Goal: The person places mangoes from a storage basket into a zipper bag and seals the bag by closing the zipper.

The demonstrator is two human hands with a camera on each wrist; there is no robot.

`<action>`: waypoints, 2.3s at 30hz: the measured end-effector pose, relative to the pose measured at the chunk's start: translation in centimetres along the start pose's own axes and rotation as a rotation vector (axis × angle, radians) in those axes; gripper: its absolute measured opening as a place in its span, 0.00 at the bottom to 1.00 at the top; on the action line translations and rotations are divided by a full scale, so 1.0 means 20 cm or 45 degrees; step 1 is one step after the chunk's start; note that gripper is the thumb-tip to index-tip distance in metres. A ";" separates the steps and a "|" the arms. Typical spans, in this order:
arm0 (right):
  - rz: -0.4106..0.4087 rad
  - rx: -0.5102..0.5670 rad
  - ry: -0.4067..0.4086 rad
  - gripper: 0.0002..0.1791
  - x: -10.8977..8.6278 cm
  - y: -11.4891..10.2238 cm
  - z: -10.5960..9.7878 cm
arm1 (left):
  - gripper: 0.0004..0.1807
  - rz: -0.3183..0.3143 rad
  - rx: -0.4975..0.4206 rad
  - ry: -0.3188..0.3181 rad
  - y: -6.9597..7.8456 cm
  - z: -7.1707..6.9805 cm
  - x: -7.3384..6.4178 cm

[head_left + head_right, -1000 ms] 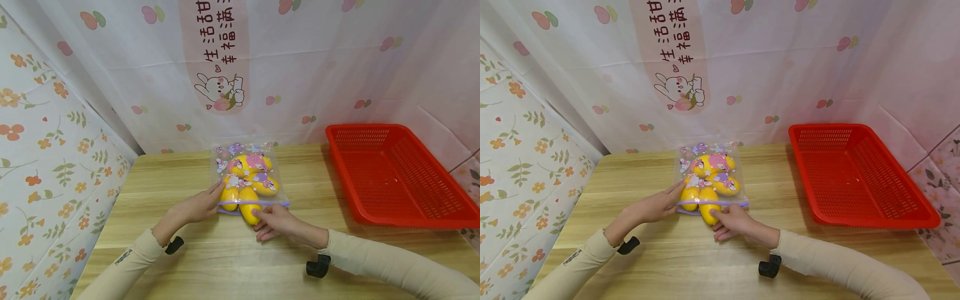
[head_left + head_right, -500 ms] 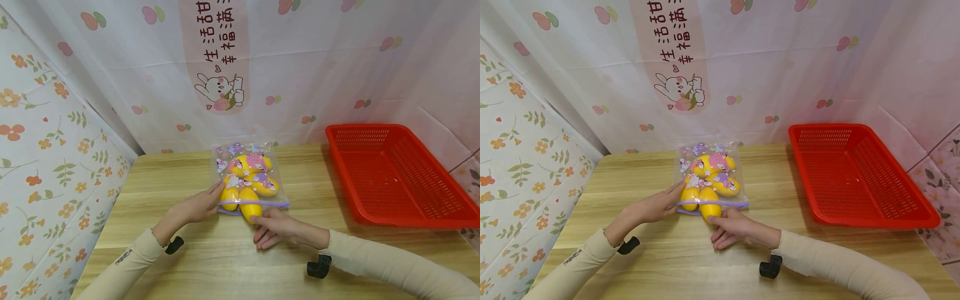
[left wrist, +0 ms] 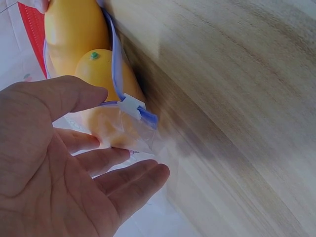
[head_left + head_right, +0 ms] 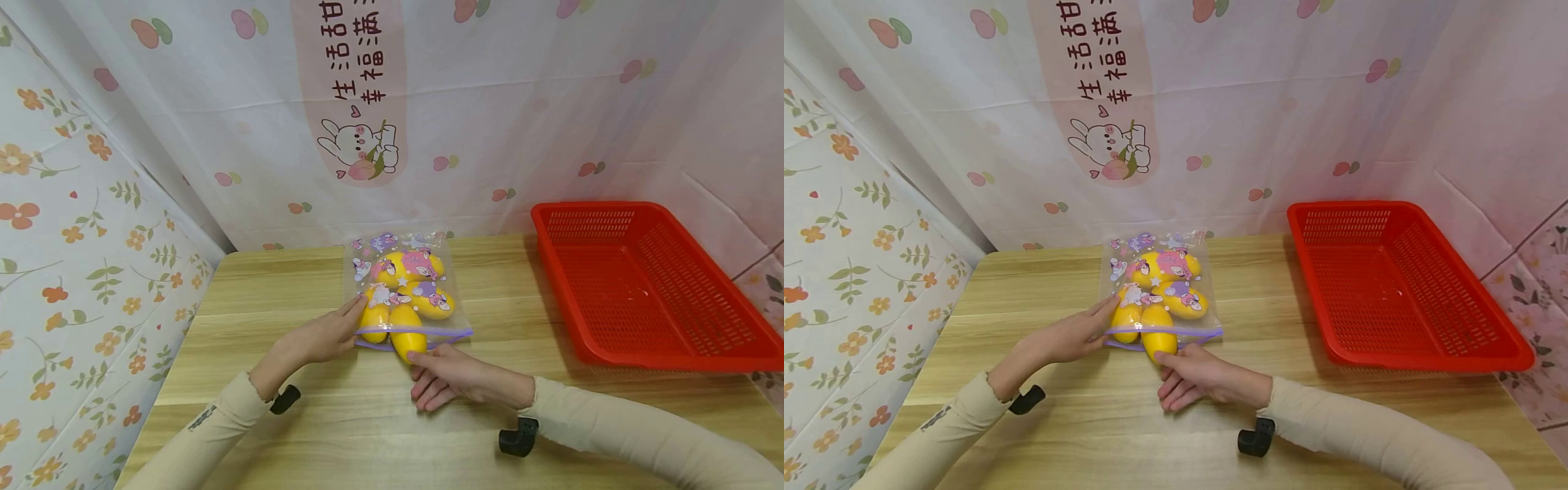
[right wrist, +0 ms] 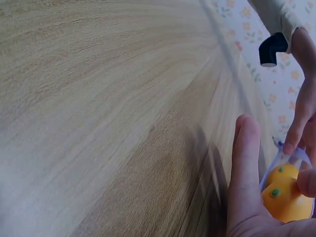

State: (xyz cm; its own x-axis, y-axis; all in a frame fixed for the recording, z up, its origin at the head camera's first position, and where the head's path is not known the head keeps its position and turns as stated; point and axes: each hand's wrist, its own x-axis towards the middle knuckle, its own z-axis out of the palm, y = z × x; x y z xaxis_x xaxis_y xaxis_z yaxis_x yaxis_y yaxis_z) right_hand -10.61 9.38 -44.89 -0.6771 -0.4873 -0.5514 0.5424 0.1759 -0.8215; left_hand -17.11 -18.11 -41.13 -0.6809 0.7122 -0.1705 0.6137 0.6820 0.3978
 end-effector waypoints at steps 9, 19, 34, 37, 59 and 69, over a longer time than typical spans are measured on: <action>-0.002 0.006 0.006 0.26 0.01 0.00 0.01 | 0.38 -0.010 0.000 -0.001 0.01 0.00 0.00; 0.004 -0.010 0.013 0.27 0.02 0.00 0.02 | 0.38 -0.013 -0.009 -0.013 0.01 -0.01 0.00; 0.002 0.013 -0.007 0.29 0.04 0.00 0.04 | 0.38 -0.015 -0.036 -0.005 0.00 0.00 0.00; 0.004 0.012 -0.006 0.30 0.04 0.00 0.04 | 0.38 -0.016 -0.035 -0.007 0.00 0.00 0.00; -0.001 0.016 -0.011 0.33 0.06 0.00 0.09 | 0.38 -0.023 -0.042 -0.015 0.00 -0.01 -0.01; 0.003 0.029 0.004 0.34 0.08 0.00 0.09 | 0.38 -0.011 -0.049 -0.003 0.00 0.00 0.00</action>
State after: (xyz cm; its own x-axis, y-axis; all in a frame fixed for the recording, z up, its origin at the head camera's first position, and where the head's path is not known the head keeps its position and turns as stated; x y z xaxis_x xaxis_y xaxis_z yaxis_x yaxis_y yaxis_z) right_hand -10.76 7.07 -45.43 -0.6771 -0.4842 -0.5541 0.5554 0.1577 -0.8165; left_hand -17.03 -18.13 -41.04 -0.6850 0.7070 -0.1759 0.5922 0.6810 0.4308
